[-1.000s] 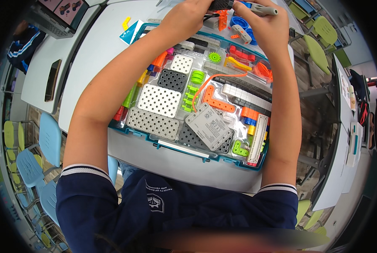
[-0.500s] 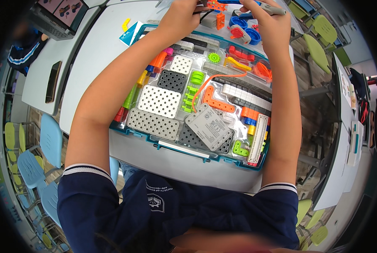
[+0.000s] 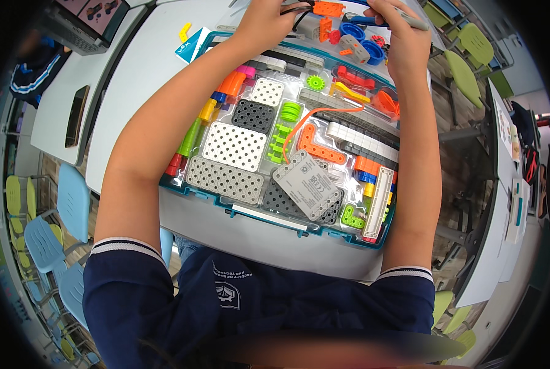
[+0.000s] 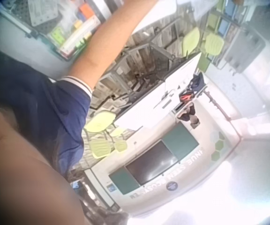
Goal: The person assembles a small mechanical structure using colorful plastic components from an educational kit. They connect rods, gears, and connectors by hand, repeatedly adjusting and reconfiguring the assembly on a white table.
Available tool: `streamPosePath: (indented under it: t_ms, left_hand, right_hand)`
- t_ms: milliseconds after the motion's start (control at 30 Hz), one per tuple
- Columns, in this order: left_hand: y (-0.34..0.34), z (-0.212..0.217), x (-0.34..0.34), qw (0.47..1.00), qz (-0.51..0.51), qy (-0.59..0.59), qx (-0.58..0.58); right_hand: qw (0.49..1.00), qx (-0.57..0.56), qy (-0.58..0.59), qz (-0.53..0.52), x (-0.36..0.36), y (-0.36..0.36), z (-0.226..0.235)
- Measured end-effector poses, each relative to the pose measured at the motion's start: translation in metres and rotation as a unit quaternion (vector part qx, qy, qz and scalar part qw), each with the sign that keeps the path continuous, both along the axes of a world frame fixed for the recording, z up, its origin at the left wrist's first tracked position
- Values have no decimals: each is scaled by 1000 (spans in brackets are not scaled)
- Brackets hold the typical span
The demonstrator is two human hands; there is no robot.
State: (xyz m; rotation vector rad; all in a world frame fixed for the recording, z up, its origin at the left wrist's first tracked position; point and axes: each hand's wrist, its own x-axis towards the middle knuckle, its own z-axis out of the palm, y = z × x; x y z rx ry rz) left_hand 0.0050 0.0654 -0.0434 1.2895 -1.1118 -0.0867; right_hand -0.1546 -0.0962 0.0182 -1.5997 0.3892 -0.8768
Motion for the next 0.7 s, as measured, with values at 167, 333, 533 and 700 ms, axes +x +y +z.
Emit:
streamPosePath:
  t_ms: [167, 333, 533, 700]
  left_hand:
    - [-7, -4, 10, 987, -91, 128, -30]
    - [-4, -1, 12, 975, -99, 198, -2]
    - [-4, 1, 12, 968, -113, 223, -1]
    - [-3, 4, -2, 988, -84, 133, -4]
  right_hand:
    - [994, -29, -90, 46, 1, -8, -4]
    - [997, -44, -39, 58, -3, -4, -3]
    - [985, -125, -122, 19, 4, 7, -1]
    - [847, -526, -52, -62, 1, 11, -1]
